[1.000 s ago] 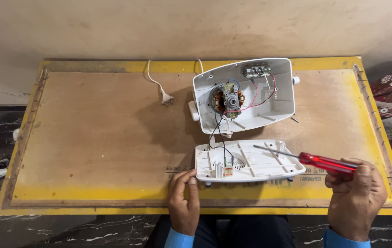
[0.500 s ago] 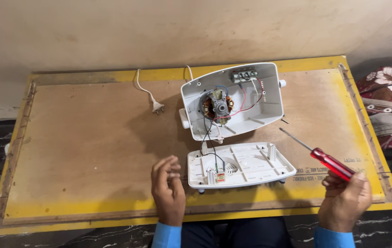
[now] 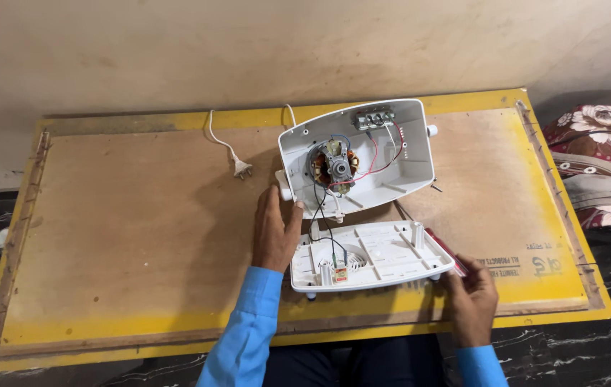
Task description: The person flips a small white electric appliance upside down on a table and uses a screwdriver to remove screws from its base. They separate the housing halves to expose the motor and wiring, then handle internal wires and components while the appliance remains open on the table.
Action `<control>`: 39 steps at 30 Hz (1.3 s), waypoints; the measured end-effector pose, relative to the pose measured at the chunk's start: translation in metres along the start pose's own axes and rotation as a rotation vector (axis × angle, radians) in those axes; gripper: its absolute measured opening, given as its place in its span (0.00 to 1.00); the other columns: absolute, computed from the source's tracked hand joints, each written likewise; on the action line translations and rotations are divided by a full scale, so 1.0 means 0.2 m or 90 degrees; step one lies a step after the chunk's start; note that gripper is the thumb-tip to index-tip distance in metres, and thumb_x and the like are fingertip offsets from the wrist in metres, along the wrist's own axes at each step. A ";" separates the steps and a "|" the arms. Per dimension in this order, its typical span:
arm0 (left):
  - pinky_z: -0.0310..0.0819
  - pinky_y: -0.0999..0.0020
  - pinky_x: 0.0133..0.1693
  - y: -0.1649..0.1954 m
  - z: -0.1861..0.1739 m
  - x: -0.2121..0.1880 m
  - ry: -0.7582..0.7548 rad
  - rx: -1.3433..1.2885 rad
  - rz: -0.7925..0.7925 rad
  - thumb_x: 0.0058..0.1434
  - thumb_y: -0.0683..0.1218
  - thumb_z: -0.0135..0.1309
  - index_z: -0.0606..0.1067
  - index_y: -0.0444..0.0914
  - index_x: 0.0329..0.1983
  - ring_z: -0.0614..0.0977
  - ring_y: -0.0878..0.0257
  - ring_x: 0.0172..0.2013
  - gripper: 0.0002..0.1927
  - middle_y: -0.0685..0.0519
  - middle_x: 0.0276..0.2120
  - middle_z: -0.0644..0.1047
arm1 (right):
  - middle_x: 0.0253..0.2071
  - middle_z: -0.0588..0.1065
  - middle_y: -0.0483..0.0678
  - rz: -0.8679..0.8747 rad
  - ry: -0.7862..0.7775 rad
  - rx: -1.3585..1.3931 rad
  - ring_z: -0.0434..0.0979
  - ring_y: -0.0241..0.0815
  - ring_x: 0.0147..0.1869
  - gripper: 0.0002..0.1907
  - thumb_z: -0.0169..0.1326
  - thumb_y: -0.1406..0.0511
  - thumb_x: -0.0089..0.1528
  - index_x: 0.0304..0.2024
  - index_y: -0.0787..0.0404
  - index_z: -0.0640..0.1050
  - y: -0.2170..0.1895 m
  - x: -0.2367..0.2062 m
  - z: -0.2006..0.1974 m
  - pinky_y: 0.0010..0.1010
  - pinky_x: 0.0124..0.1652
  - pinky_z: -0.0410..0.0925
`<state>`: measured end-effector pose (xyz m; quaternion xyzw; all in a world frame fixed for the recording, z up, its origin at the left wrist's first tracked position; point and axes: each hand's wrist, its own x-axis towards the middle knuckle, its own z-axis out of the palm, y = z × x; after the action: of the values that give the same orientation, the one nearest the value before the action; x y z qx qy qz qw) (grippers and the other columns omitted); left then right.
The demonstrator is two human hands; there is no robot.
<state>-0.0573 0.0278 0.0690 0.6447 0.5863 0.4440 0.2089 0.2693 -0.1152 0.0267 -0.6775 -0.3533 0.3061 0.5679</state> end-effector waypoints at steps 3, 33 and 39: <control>0.66 0.51 0.60 0.01 0.03 0.04 -0.008 -0.008 0.013 0.67 0.48 0.54 0.64 0.24 0.65 0.72 0.38 0.60 0.31 0.32 0.60 0.70 | 0.44 0.79 0.55 -0.020 -0.019 -0.143 0.80 0.42 0.44 0.15 0.57 0.73 0.62 0.51 0.70 0.76 -0.01 -0.01 0.03 0.31 0.43 0.75; 0.68 0.53 0.59 0.00 0.05 0.24 -0.063 -0.055 0.048 0.62 0.42 0.52 0.70 0.29 0.61 0.74 0.41 0.58 0.24 0.36 0.55 0.75 | 0.55 0.75 0.56 0.066 -0.350 0.015 0.79 0.48 0.57 0.23 0.39 0.69 0.66 0.63 0.70 0.69 -0.33 0.82 0.42 0.41 0.52 0.77; 0.70 0.52 0.55 0.03 0.03 0.33 -0.074 -0.068 0.045 0.62 0.42 0.52 0.71 0.31 0.59 0.76 0.41 0.54 0.22 0.37 0.52 0.76 | 0.55 0.75 0.55 0.059 -0.346 0.025 0.80 0.48 0.55 0.23 0.38 0.70 0.66 0.62 0.71 0.69 -0.31 0.89 0.46 0.41 0.52 0.77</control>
<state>-0.0531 0.0898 0.0922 0.6774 0.5256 0.4436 0.2608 0.2862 0.0890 0.0697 -0.5747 -0.4556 0.5089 0.4508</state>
